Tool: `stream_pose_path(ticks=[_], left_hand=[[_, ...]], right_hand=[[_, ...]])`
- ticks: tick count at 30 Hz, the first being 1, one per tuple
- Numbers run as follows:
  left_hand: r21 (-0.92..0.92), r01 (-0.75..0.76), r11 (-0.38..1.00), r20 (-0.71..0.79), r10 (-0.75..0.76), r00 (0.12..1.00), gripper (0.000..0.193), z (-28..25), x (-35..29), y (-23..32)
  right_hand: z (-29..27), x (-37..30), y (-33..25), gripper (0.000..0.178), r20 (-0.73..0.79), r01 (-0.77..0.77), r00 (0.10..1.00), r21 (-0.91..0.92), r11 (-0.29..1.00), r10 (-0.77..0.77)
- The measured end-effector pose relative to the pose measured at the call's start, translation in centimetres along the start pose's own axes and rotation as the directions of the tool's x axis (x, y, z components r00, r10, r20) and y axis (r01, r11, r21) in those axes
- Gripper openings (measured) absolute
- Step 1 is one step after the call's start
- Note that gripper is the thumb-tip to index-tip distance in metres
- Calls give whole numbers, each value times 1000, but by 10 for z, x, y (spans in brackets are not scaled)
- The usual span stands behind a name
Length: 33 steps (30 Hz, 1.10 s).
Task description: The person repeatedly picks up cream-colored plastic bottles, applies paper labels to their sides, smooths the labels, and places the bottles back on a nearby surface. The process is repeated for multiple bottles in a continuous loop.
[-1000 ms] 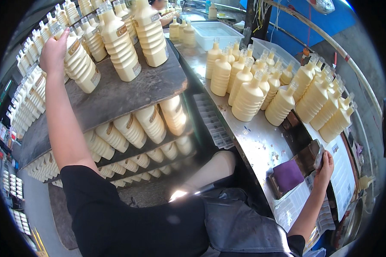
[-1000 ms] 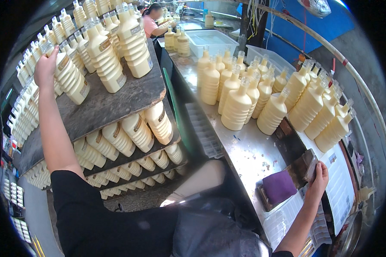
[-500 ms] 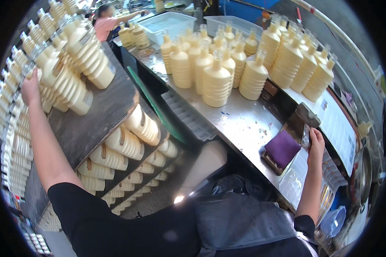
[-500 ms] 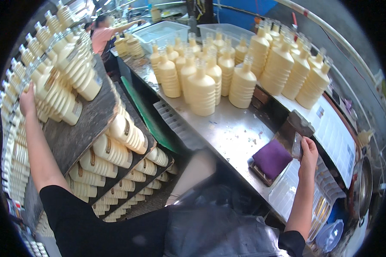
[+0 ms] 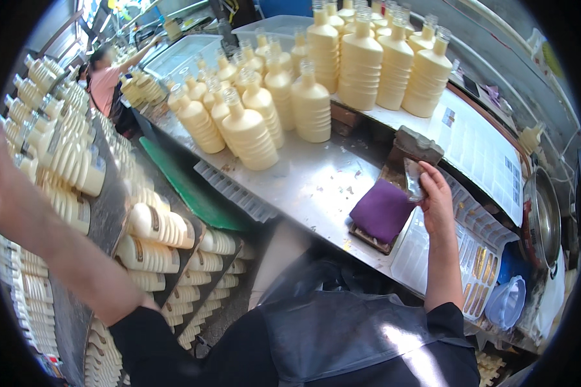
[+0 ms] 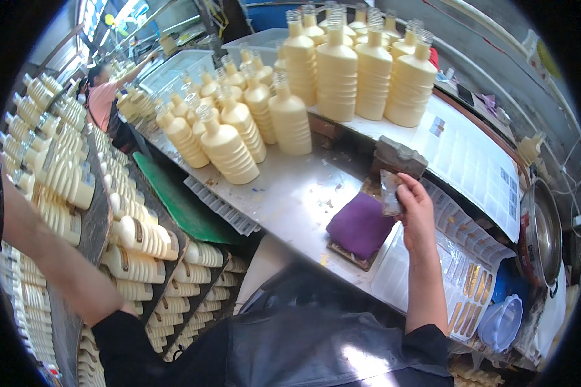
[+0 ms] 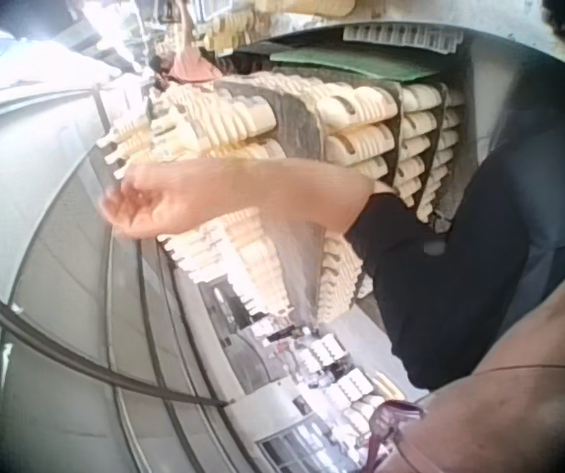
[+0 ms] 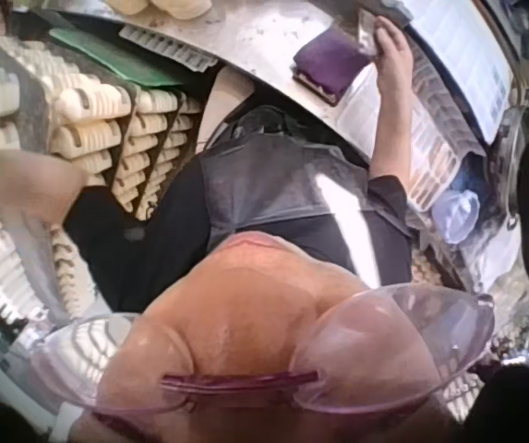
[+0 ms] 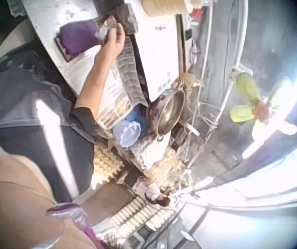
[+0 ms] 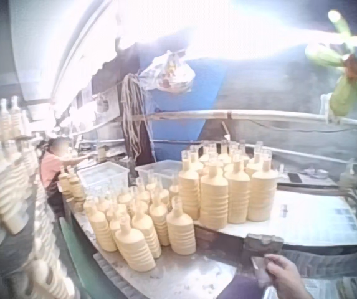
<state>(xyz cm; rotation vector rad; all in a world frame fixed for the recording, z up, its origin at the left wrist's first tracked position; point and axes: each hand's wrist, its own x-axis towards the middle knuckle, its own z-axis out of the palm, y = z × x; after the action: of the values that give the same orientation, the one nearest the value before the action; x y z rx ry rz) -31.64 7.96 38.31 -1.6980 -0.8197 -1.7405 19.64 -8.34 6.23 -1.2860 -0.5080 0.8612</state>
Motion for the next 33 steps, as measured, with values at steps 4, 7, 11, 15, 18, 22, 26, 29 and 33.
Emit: stream_pose_path(ticks=[4, 7, 11, 15, 18, 22, 26, 29, 33], left_hand=[[-606, 258, 753, 229, -146, 962, 31, 137, -95, 103], [-541, 522, 660, 562, -178, 808, 50, 245, -166, 138], [-177, 831, 528, 766, -457, 453, 49, 339, -247, 141], [-104, 698, 709, 824, -332, 459, 39, 329, -282, 128], [-213, 581, 786, 797, -205, 569, 32, 302, -273, 143], [-432, 566, 703, 726, -102, 680, 37, 267, -230, 177], [-483, 676, 556, 790, -57, 611, 36, 255, -201, 223], [-413, 821, 394, 896, 12, 445, 40, 266, -218, 274], [-313, 910, 272, 949, 121, 290, 47, 268, -271, 310]], right_hand=[[-10, -20, -7, 46, 96, -66, 994, 59, 996, 60], [-31, -34, -9, 46, -30, -92, 995, 76, 993, 95], [-56, -52, -9, 40, -149, -102, 980, 200, 974, 133], [-67, -61, -3, 41, -154, -107, 974, 324, 940, 164], [-67, -59, -3, 27, -60, -162, 982, 235, 958, 181], [-48, -60, -16, 25, -55, -225, 974, -180, 958, 218], [-4, -68, -29, 28, -50, 6, 998, -428, 904, -30], [17, -70, -37, 61, 56, 107, 994, -471, 876, -91], [19, -54, -31, 86, -99, -35, 993, -749, 662, -60]])
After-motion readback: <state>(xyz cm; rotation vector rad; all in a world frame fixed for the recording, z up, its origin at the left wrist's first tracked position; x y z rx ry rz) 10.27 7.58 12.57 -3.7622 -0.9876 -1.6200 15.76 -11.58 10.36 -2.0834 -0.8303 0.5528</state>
